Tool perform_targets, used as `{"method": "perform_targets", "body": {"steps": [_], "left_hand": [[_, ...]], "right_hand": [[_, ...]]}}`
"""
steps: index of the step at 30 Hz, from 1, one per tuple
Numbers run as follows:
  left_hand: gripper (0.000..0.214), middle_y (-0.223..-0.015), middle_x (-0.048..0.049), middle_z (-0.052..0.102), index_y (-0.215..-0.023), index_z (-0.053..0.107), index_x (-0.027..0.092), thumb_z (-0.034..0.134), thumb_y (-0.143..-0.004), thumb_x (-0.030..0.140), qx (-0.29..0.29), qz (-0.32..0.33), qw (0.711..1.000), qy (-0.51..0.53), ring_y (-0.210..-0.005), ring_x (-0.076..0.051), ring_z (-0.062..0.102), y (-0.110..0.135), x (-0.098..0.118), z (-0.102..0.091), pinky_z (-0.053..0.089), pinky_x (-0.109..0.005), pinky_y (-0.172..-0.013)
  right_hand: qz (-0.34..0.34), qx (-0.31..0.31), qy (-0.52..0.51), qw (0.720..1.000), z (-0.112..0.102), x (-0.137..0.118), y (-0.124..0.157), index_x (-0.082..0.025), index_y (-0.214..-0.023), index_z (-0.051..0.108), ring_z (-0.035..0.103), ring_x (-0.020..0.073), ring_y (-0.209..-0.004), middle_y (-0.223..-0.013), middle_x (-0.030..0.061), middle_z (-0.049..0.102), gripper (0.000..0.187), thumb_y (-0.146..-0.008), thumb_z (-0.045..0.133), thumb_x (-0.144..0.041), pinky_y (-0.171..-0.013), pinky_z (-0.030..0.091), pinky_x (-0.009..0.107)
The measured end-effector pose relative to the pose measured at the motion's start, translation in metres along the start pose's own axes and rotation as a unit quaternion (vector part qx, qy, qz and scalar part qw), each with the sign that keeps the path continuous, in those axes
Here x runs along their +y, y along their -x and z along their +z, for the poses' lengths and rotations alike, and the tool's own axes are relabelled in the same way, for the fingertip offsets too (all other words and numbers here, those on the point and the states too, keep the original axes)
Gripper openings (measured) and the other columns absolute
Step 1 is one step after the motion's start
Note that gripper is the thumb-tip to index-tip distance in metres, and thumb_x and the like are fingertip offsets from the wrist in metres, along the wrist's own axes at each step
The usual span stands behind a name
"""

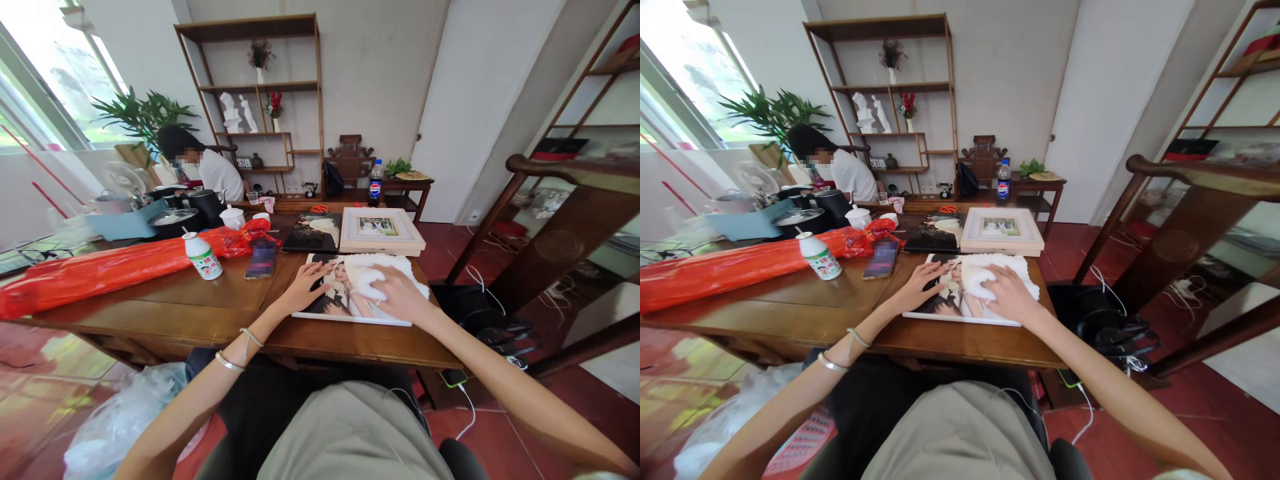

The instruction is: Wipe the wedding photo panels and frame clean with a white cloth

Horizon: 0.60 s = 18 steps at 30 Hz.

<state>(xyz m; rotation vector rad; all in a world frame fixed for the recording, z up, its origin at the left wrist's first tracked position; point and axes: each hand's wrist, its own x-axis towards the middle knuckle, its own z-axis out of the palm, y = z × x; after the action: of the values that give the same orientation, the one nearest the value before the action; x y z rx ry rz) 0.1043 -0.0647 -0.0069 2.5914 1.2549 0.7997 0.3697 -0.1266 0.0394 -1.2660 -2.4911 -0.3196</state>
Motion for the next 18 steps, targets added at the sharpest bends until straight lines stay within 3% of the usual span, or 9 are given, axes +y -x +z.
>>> {"method": "perform_targets", "body": {"steps": [4,8,13,18], "left_hand": [[0.043,-0.138,-0.0072,0.042,-0.126,0.051,0.024,0.05,-0.086,0.039,0.005,0.0,1.0,0.001,-0.13,-0.023,0.031,0.0,0.0,-0.001,0.025,-0.042,-0.107],[0.044,-0.138,-0.0088,0.042,-0.126,0.051,0.022,0.05,-0.086,0.04,0.008,0.002,1.0,0.003,-0.13,-0.023,0.031,-0.001,0.0,0.0,0.024,-0.041,-0.108],[0.044,-0.138,-0.0097,0.043,-0.127,0.05,0.021,0.048,-0.087,0.04,0.01,0.001,1.0,-0.002,-0.13,-0.024,0.031,0.0,0.0,0.0,0.024,-0.042,-0.108],[0.044,-0.138,-0.009,0.043,-0.127,0.05,0.021,0.049,-0.087,0.04,0.01,0.004,1.0,-0.003,-0.13,-0.023,0.031,0.002,0.0,0.0,0.024,-0.042,-0.108]], "right_hand": [[-0.001,-0.009,0.02,1.0,0.008,0.016,-0.021,-0.013,-0.091,0.069,0.047,0.0311,-0.117,-0.114,0.018,0.06,0.023,-0.08,0.053,-0.027,-0.094,0.038,0.047],[-0.043,-0.035,0.013,0.998,0.001,-0.012,-0.005,-0.013,-0.089,0.069,0.043,0.0309,-0.121,-0.126,0.0179,0.052,0.022,-0.071,0.056,-0.016,-0.1,0.033,0.046],[-0.073,-0.04,-0.02,0.996,-0.009,-0.044,0.024,-0.013,-0.088,0.068,0.037,0.0308,-0.126,-0.133,0.0168,0.046,0.024,-0.065,0.059,-0.016,-0.104,0.029,0.045],[-0.023,-0.01,-0.028,0.999,-0.002,-0.022,0.008,-0.015,-0.088,0.069,0.044,0.0281,-0.12,-0.126,0.0161,0.053,0.021,-0.071,0.058,-0.021,-0.102,0.031,0.044]]}}
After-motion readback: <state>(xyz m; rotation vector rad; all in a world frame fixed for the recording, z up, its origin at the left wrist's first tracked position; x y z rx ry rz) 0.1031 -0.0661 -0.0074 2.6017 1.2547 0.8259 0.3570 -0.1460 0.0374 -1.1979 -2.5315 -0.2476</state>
